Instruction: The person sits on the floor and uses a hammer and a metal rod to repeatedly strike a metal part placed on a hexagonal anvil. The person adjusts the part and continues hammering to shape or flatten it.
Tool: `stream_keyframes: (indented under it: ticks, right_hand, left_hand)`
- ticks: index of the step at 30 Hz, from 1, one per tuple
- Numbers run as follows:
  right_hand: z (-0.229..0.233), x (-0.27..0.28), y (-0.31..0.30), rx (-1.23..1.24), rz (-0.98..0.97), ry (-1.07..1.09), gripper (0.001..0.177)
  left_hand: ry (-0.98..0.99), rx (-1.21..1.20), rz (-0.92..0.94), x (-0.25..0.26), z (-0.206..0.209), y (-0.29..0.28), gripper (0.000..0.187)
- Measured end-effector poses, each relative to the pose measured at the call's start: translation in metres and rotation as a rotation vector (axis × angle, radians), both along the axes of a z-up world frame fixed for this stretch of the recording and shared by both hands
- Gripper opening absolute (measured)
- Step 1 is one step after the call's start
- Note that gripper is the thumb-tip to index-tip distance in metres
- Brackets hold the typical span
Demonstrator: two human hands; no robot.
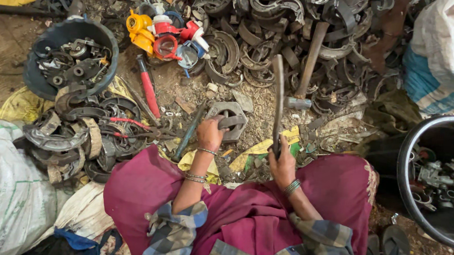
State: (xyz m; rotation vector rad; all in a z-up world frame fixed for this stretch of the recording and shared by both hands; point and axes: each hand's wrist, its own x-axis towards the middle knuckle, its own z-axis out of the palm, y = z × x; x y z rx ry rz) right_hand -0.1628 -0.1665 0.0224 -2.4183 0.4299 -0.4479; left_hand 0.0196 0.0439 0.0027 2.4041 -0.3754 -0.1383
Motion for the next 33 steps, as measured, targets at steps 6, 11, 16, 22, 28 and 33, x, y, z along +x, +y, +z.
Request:
stream_keyframes:
  ticks: [6, 11, 16, 22, 28, 33]
  right_hand:
    - [-0.029, -0.001, 0.024, -0.002, 0.128, 0.313, 0.067]
    - [-0.041, -0.007, 0.017, 0.063, 0.315, 0.281, 0.068]
    - [0.000, -0.013, 0.026, 0.119, 0.098, 0.253, 0.061]
    - [0.001, -0.017, 0.032, 0.062, 0.032, 0.186, 0.057]
    - [-0.005, 0.001, 0.032, 0.056, 0.114, 0.477, 0.052]
    - [0.072, -0.008, 0.027, 0.443, 0.010, 0.064, 0.032]
  left_hand:
    - [0.051, 0.037, 0.024, -0.003, -0.006, -0.003, 0.046]
    - [-0.003, 0.047, 0.011, -0.002, -0.007, -0.003, 0.047]
    - [0.003, -0.033, -0.038, -0.002, -0.011, -0.003, 0.049]
    - [0.026, -0.029, -0.073, 0.001, -0.017, -0.002, 0.049]
    - [0.075, -0.001, -0.047, -0.001, -0.009, -0.005, 0.042]
    - [-0.001, -0.024, -0.052, -0.006, -0.021, -0.005, 0.043]
